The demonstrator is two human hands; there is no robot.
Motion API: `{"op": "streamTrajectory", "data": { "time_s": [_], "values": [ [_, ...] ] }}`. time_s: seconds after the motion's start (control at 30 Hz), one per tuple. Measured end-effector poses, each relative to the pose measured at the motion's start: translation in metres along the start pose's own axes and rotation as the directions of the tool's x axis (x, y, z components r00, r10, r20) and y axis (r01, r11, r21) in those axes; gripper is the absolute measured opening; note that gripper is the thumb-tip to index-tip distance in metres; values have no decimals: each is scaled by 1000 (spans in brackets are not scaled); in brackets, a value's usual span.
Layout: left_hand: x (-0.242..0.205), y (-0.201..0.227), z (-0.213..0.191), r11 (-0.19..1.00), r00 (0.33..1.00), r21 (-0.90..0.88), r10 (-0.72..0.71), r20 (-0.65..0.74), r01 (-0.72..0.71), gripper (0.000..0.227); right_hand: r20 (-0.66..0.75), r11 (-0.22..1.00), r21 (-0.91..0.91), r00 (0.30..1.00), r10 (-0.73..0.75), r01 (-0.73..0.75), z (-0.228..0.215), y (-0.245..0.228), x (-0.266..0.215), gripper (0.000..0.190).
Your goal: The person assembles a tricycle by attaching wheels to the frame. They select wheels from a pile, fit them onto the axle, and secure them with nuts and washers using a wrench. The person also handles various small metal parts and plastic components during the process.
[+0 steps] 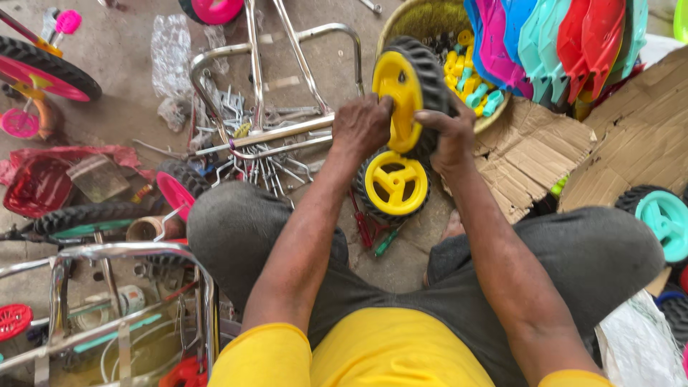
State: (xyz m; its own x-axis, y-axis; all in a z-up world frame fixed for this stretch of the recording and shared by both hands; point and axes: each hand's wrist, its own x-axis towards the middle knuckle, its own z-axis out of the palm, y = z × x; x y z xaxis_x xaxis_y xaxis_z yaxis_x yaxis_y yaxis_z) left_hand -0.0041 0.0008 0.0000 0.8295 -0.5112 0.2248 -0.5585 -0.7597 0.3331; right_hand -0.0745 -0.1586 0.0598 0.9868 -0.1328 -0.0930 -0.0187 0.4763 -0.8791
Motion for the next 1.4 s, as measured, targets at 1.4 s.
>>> {"op": "streamTrajectory", "data": {
  "time_s": [1.4],
  "values": [
    [4, -18, -12, 916, 985, -370, -172, -7, 157, 38, -385, 931, -341, 923, -16, -126, -130, 72, 39, 55]
  ]
}}
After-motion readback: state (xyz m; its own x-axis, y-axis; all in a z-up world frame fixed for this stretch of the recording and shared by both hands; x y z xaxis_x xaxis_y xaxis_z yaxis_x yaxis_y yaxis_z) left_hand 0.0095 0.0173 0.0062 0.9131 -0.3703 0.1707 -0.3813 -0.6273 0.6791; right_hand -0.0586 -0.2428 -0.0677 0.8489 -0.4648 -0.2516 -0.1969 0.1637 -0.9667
